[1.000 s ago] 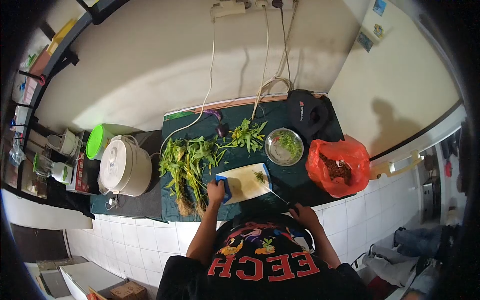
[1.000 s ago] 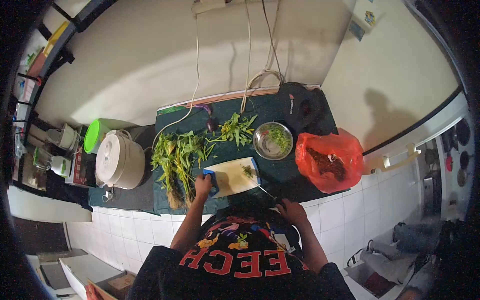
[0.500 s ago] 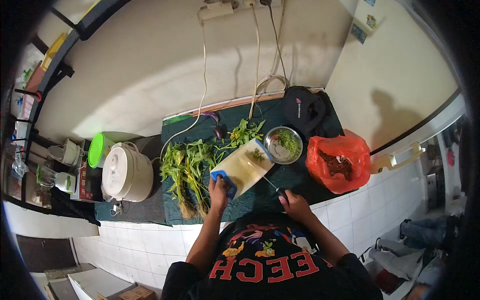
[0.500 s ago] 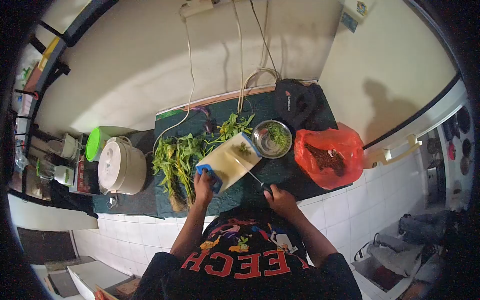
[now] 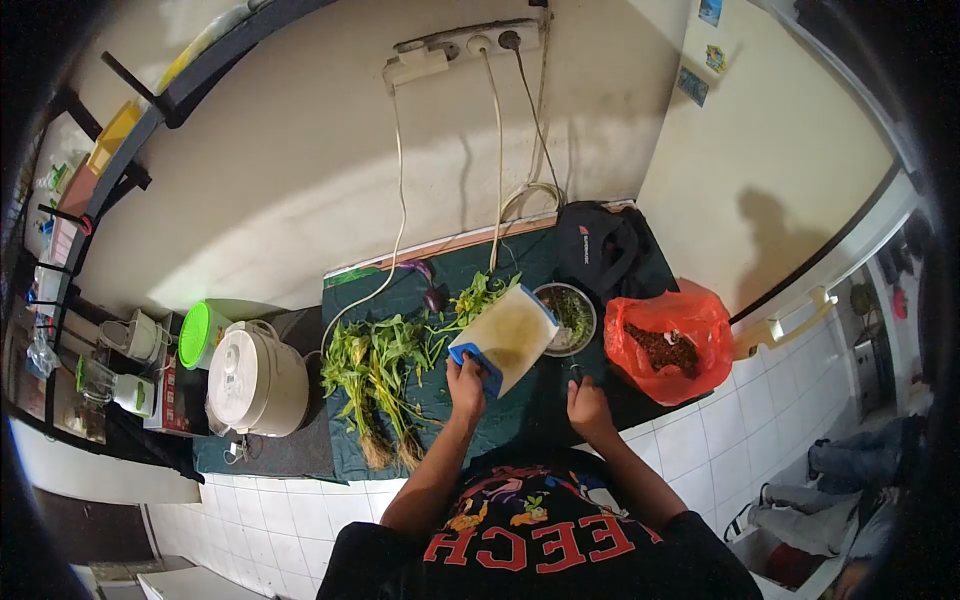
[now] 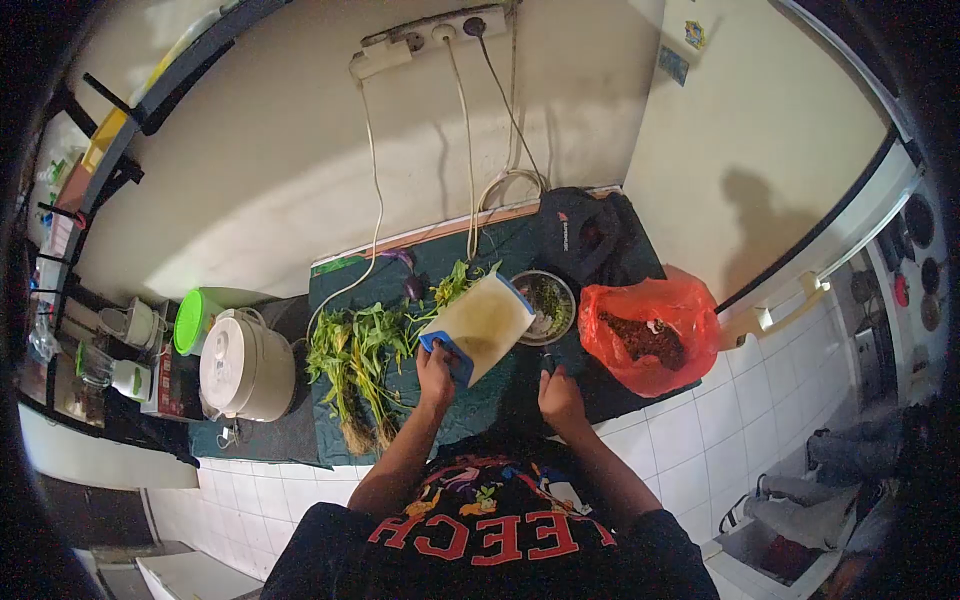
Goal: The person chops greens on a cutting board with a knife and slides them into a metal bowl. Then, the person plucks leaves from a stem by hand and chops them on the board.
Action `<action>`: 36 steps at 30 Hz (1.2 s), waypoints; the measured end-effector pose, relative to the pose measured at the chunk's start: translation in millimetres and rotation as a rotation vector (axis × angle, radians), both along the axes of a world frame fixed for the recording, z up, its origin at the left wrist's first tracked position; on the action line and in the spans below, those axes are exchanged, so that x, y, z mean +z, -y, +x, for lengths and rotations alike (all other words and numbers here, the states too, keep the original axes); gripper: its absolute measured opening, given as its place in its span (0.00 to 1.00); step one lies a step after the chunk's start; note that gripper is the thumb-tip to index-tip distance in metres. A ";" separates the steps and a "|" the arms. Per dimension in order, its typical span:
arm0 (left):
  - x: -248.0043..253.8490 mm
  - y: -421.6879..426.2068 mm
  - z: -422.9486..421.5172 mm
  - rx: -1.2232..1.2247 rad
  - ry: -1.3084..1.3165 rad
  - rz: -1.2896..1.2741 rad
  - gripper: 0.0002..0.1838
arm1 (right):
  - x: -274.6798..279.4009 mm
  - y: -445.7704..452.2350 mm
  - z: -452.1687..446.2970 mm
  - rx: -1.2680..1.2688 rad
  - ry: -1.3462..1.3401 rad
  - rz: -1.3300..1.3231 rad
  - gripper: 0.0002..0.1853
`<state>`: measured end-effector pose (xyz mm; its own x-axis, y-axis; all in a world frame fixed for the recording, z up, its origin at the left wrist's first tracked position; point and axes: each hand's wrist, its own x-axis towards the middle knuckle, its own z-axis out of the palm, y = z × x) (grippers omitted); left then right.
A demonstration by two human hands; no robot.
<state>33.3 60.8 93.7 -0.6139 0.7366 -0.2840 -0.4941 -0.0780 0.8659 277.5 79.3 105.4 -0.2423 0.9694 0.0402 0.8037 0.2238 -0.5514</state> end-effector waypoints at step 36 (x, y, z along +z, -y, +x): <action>-16.7 -24.0 -66.6 -0.266 -1.077 -0.399 0.14 | -42.3 17.7 -20.1 0.435 0.281 -0.290 0.24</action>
<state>-33.3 84.8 76.9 -0.5177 0.8542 0.0479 0.5472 0.2875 0.7861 257.4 61.6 63.1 -0.5825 0.7408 -0.3345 0.7962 0.4374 -0.4181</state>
